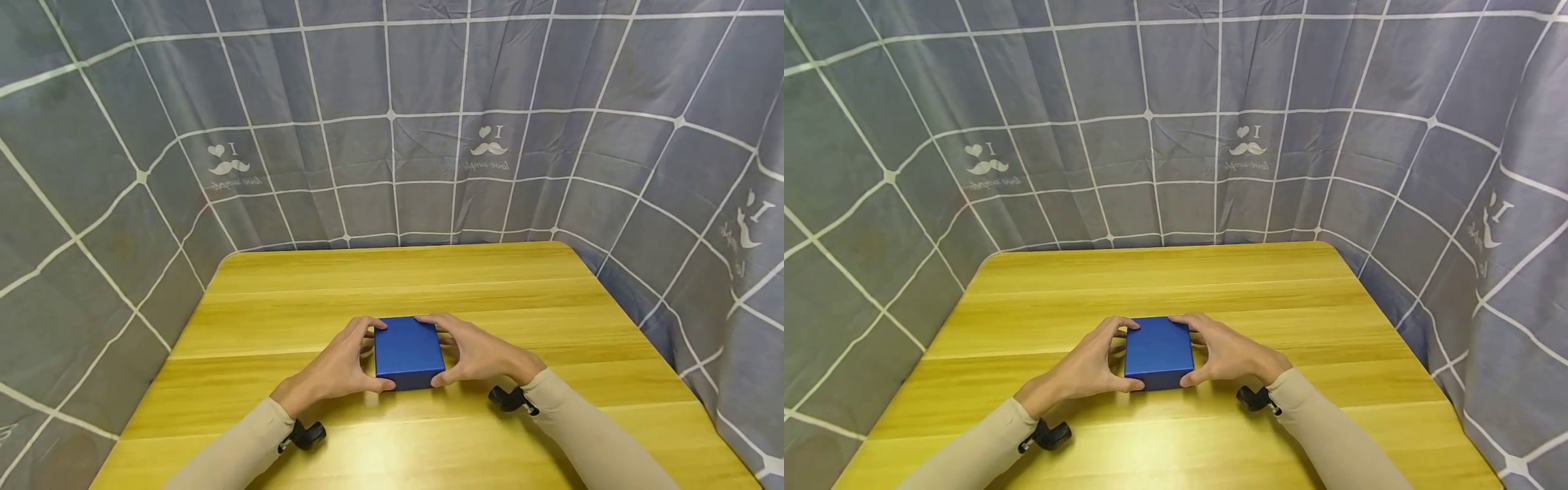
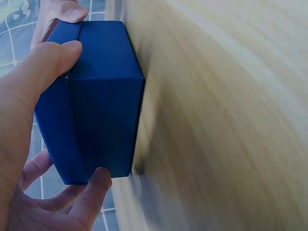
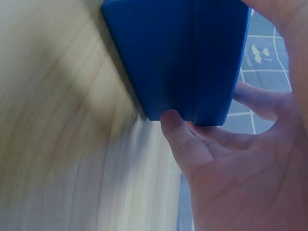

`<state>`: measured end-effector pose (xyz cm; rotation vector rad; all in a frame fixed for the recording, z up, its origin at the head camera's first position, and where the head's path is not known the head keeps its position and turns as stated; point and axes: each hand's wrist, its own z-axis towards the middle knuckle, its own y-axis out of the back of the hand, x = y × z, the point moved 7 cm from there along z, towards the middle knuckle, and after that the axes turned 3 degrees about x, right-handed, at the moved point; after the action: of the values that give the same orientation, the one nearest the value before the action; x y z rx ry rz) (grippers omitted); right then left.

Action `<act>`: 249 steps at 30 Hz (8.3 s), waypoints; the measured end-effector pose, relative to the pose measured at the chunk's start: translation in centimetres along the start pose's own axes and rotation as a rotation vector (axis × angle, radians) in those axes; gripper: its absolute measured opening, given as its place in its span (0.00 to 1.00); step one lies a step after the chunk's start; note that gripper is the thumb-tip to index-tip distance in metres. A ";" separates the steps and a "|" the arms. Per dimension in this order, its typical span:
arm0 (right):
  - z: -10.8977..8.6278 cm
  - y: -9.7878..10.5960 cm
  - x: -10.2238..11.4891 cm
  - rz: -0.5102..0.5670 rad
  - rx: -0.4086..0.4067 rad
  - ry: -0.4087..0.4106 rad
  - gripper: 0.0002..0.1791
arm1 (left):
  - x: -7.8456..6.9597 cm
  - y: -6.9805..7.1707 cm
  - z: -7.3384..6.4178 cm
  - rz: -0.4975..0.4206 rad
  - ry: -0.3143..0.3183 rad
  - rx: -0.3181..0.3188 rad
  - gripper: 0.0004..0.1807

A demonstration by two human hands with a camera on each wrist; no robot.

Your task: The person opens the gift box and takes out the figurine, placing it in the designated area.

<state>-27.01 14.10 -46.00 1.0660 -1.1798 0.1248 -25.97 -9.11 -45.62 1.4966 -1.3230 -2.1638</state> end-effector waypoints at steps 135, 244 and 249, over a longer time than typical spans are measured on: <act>14.3 -0.4 6.0 -0.103 -0.065 -0.149 0.45 | 8.1 10.4 -1.6 -0.002 0.368 -0.478 0.32; 4.2 2.1 5.2 -0.169 0.364 0.068 0.16 | -1.0 0.3 2.3 0.053 -0.006 0.133 0.61; 4.3 2.2 5.1 -0.149 0.336 0.064 0.16 | -0.9 0.2 2.2 0.053 -0.002 0.130 0.61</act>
<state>-29.02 9.94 -40.72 1.4308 -1.0387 0.2457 -27.46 -7.46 -44.65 1.4862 -1.5128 -2.0839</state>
